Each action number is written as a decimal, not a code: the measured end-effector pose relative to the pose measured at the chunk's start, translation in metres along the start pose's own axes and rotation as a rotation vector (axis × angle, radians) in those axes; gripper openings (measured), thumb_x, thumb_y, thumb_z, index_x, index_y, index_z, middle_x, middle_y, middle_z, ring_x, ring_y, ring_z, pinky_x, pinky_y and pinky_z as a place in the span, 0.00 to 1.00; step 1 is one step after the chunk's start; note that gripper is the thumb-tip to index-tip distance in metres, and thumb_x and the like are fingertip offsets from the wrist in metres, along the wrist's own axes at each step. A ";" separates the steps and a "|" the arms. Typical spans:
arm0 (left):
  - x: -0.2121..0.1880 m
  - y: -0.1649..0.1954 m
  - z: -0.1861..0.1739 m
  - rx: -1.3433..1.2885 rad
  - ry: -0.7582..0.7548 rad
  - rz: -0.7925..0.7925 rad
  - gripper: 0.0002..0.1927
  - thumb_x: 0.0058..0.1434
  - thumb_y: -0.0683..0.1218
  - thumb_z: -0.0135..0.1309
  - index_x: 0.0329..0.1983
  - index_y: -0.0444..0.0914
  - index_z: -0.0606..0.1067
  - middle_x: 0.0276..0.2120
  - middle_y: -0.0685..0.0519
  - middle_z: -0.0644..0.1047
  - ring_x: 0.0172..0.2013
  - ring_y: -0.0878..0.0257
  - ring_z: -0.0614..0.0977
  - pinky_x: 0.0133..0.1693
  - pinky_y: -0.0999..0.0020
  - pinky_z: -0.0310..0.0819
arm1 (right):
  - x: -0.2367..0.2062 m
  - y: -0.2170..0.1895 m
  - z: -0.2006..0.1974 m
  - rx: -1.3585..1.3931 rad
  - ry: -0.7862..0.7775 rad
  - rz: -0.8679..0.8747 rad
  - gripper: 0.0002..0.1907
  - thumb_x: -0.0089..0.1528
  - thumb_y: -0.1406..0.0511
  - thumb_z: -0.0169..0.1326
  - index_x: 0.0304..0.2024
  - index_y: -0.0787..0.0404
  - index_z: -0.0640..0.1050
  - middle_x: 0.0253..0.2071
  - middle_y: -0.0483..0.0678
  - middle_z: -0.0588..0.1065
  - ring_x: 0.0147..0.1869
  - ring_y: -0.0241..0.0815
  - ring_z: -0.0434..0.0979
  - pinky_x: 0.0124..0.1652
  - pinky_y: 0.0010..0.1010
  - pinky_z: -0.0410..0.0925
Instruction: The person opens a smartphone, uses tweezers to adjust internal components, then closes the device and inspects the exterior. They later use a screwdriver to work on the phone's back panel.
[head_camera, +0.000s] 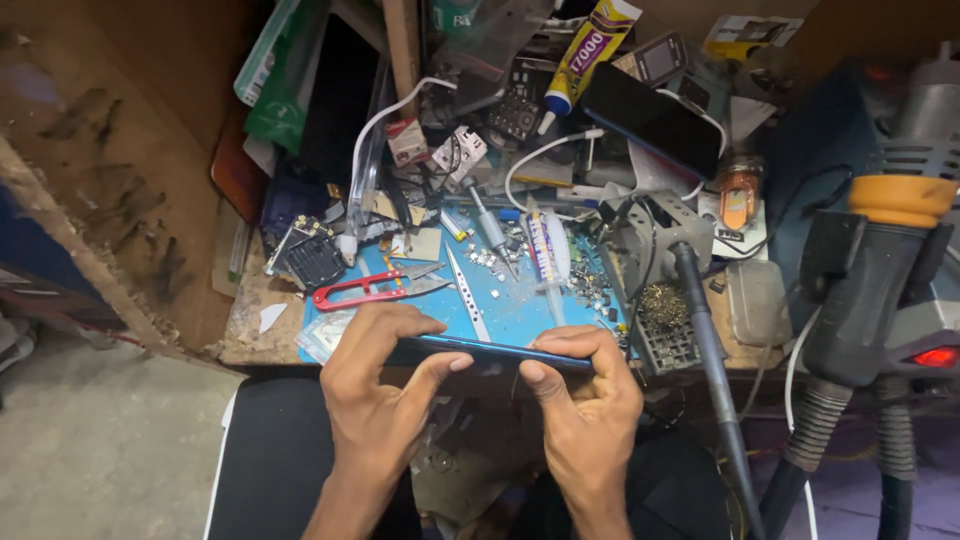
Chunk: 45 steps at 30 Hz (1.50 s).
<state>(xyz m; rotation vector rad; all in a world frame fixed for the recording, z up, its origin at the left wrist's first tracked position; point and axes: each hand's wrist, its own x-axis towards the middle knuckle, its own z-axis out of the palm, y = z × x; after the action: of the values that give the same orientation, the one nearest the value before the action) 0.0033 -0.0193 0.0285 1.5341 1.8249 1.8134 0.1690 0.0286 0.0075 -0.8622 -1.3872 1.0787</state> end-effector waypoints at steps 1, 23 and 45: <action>-0.001 -0.002 0.001 -0.012 0.007 -0.025 0.16 0.45 0.41 0.71 0.35 0.34 0.78 0.34 0.50 0.78 0.37 0.60 0.82 0.39 0.68 0.75 | 0.000 -0.003 0.002 -0.007 0.005 0.034 0.11 0.61 0.69 0.64 0.41 0.67 0.75 0.44 0.50 0.76 0.45 0.35 0.75 0.46 0.25 0.70; -0.007 -0.004 0.012 0.039 0.105 0.011 0.14 0.52 0.44 0.69 0.32 0.34 0.75 0.30 0.50 0.75 0.31 0.59 0.79 0.34 0.67 0.73 | -0.005 0.007 0.008 -0.117 0.132 -0.018 0.13 0.59 0.64 0.66 0.37 0.67 0.76 0.36 0.47 0.78 0.41 0.33 0.77 0.45 0.24 0.70; -0.006 -0.006 0.014 0.012 0.119 -0.021 0.15 0.52 0.45 0.69 0.33 0.33 0.74 0.30 0.50 0.73 0.31 0.58 0.78 0.34 0.66 0.71 | 0.013 -0.009 -0.009 0.023 -0.145 0.057 0.27 0.68 0.50 0.51 0.52 0.68 0.77 0.50 0.50 0.81 0.49 0.35 0.80 0.50 0.25 0.72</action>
<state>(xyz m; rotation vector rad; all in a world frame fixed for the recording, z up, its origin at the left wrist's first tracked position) 0.0131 -0.0129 0.0170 1.4334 1.8990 1.9259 0.1776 0.0387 0.0198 -0.8243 -1.4748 1.2187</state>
